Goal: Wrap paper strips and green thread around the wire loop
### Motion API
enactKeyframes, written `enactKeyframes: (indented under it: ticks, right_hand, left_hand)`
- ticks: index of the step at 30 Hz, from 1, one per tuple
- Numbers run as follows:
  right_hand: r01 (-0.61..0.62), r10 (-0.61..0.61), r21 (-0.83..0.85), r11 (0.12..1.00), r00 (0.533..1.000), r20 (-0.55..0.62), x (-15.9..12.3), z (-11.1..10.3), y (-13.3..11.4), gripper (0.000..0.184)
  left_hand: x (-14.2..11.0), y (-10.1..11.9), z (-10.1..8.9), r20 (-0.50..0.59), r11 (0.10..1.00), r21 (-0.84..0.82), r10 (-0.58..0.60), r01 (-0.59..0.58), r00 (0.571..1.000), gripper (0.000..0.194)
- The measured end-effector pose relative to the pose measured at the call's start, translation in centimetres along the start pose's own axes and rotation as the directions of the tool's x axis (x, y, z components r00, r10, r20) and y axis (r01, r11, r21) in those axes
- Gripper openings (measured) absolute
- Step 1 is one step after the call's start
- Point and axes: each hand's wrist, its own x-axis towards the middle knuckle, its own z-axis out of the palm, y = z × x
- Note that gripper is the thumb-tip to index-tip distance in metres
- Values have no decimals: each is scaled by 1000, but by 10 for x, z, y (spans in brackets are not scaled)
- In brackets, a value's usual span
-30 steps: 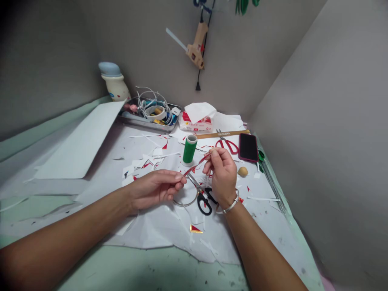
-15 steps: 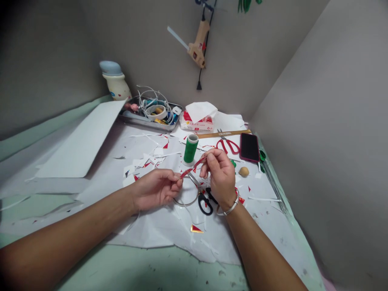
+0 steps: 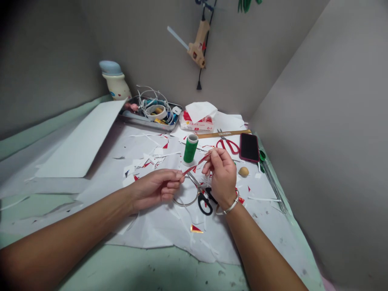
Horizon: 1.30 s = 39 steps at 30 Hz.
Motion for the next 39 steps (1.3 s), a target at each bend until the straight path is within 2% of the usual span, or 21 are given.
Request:
enactKeyframes:
  ticks: [4,11,23,27,29,31,34,36,39]
  right_hand:
    - [-58,59,78,995,998,-16,2,-1,0,20]
    - [-33,33,127,991,999,4,4,-2,-1,20]
    - [-16,21,140,990,999,-35,6,-4,1,19]
    - [7,5,133,991,996,-89,8,-5,1,18]
    - [9,2,91,996,993,-119,7,-5,1,20]
    - [13,-9,31,999,991,-137,6,-4,1,21]
    - [26,-28,-19,1000,991,-133,3,-2,2,20]
    - [29,-33,-32,999,992,-121,2,0,3,21]
    - [29,-35,-55,998,994,-108,1,1,4,22]
  left_hand:
    - [1,-1,-4,20,996,56,63,-64,998,17]
    - [2,-2,-5,18,999,33,35,-35,999,19]
    - [2,-1,-2,-28,997,-41,63,-64,998,23]
    - [3,-1,-1,-36,998,1,68,-68,997,32]
    - [3,-2,0,-76,991,63,120,-116,990,36]
    - [3,-3,2,-158,961,173,244,-216,957,32]
    - [0,-2,5,-254,839,420,474,-345,843,19]
    - [-3,-1,8,-256,743,568,568,-354,782,14]
    - [-5,-1,10,-224,649,686,619,-329,753,11]
